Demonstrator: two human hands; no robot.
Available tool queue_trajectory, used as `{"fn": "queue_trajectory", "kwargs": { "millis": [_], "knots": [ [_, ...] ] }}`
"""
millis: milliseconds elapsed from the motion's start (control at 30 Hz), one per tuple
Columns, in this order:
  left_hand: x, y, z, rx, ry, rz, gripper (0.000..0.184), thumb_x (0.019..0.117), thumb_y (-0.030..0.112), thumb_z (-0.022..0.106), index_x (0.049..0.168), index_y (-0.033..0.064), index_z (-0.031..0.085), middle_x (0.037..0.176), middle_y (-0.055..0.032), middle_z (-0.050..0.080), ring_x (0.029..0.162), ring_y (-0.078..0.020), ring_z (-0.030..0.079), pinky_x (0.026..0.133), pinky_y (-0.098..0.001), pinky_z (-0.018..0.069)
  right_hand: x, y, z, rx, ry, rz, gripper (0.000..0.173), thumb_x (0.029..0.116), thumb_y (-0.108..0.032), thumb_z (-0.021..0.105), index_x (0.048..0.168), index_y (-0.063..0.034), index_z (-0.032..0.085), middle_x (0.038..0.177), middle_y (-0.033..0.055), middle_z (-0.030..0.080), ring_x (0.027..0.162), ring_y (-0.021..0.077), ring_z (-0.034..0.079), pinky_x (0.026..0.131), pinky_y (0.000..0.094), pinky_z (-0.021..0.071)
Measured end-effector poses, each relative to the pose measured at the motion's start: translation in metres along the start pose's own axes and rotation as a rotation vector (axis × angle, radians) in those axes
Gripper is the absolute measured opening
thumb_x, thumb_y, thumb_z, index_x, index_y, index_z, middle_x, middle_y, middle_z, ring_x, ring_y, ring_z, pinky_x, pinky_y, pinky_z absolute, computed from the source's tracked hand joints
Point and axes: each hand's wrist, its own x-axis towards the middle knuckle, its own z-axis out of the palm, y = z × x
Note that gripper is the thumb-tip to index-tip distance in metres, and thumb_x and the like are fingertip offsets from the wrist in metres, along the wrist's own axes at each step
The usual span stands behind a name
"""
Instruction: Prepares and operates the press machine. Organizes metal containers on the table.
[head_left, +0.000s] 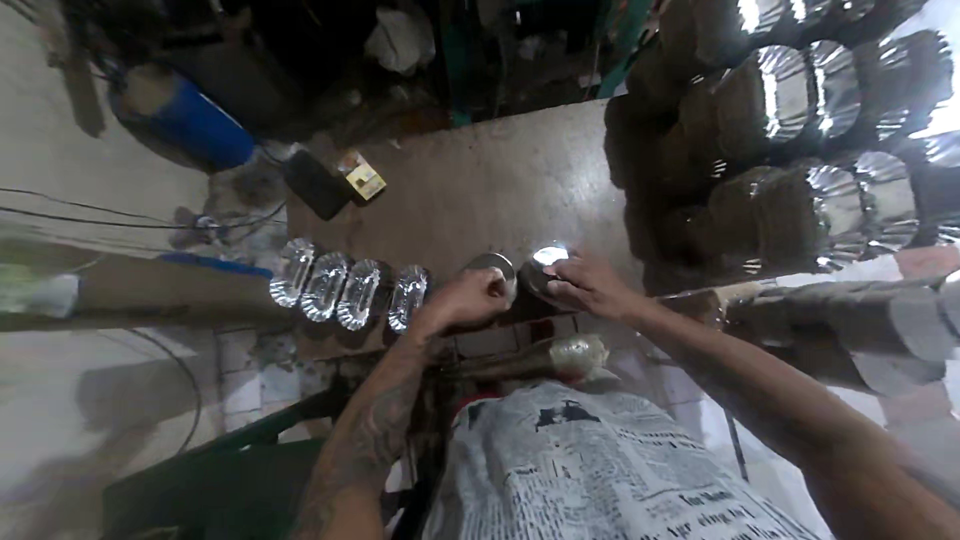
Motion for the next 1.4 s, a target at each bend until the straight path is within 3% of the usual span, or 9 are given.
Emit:
{"fn": "queue_trajectory", "kwargs": {
  "millis": [233,433,567,633,767,867,967,1100,1400],
  "knots": [
    [0.005,-0.010,-0.028,-0.250,-0.269,0.089,0.030,0.1005,0.019,0.066,0.125,0.0033,0.064,0.097,-0.0091,0.069,0.078,-0.0137,0.063,0.074,-0.0340,0.0548,-0.010,0.004,0.021,-0.044,0.121,-0.038,0.029,0.0936,-0.027,0.068,0.111,-0.0041,0.074,0.104,0.0085,0.074,0.108,0.0220,0.069,0.124,0.0520,0.0286],
    [-0.039,0.026,-0.014,0.036,0.160,0.113,0.041,0.1036,0.015,0.050,0.144,0.0084,0.054,0.120,-0.0202,0.068,0.107,-0.0330,0.068,0.093,-0.0569,0.0542,-0.011,-0.040,0.017,-0.327,0.194,0.021,0.037,0.0854,-0.016,0.072,0.120,-0.0019,0.070,0.118,0.0169,0.072,0.118,0.0368,0.065,0.114,0.0551,0.0430],
    [-0.118,0.028,0.026,-0.822,0.604,0.128,0.032,0.1001,0.012,0.039,0.124,0.0102,0.061,0.098,0.0016,0.067,0.081,-0.0027,0.064,0.072,-0.0236,0.0567,-0.007,-0.120,0.032,0.631,0.471,0.224,0.033,0.1051,-0.008,0.043,0.133,-0.0006,0.059,0.115,0.0060,0.069,0.102,0.0110,0.067,0.089,0.0316,0.0580],
    [-0.125,0.013,0.055,-1.246,0.638,0.024,0.025,0.0960,0.017,0.042,0.115,0.0169,0.057,0.094,0.0040,0.067,0.080,-0.0066,0.066,0.069,-0.0308,0.0591,0.007,-0.149,0.064,1.104,0.479,0.438,0.031,0.1062,-0.018,0.040,0.129,-0.0113,0.059,0.100,0.0011,0.070,0.085,0.0105,0.068,0.074,0.0349,0.0604],
    [-0.147,-0.001,0.096,-1.652,0.638,-0.162,0.031,0.1018,0.016,0.034,0.120,0.0134,0.058,0.097,-0.0046,0.070,0.086,-0.0160,0.069,0.073,-0.0379,0.0595,0.008,-0.173,0.087,1.076,0.058,0.566,0.034,0.1053,-0.013,0.040,0.134,-0.0085,0.058,0.100,0.0036,0.070,0.085,0.0114,0.067,0.077,0.0341,0.0589],
    [-0.153,0.006,0.121,-1.878,0.828,-0.196,0.032,0.1002,0.010,0.032,0.086,0.0135,0.060,0.071,-0.0008,0.068,0.063,-0.0094,0.067,0.057,-0.0269,0.0573,0.001,-0.168,0.091,1.247,-0.138,0.473,0.025,0.0968,-0.004,0.050,0.117,-0.0064,0.064,0.092,0.0021,0.073,0.081,0.0099,0.069,0.077,0.0316,0.0600],
    [-0.125,-0.007,0.159,-1.752,0.836,-0.110,0.037,0.0951,0.005,0.028,0.080,0.0140,0.061,0.070,0.0042,0.068,0.063,-0.0018,0.065,0.060,-0.0201,0.0561,-0.012,-0.151,0.106,1.165,-0.123,0.450,0.018,0.0964,-0.001,0.055,0.110,-0.0040,0.066,0.090,0.0021,0.073,0.080,0.0085,0.070,0.076,0.0296,0.0599],
    [-0.061,-0.049,0.181,-0.772,0.106,-0.319,0.040,0.1117,0.017,0.037,0.144,-0.0030,0.051,0.140,-0.0226,0.057,0.127,-0.0291,0.057,0.110,-0.0452,0.0435,-0.075,-0.072,0.110,0.212,-0.451,0.232,0.036,0.0977,-0.004,0.056,0.131,0.0090,0.062,0.131,0.0262,0.063,0.123,0.0343,0.062,0.109,0.0473,0.0477],
    [-0.001,-0.053,0.177,-0.456,-0.180,-0.516,0.051,0.1048,0.040,0.049,0.134,0.0010,0.063,0.140,-0.0219,0.059,0.133,-0.0363,0.054,0.109,-0.0588,0.0412,-0.162,-0.048,0.108,-0.070,-0.899,0.499,0.042,0.1063,-0.021,0.052,0.139,0.0051,0.056,0.140,0.0286,0.057,0.133,0.0429,0.054,0.114,0.0530,0.0414]
  ]
}}
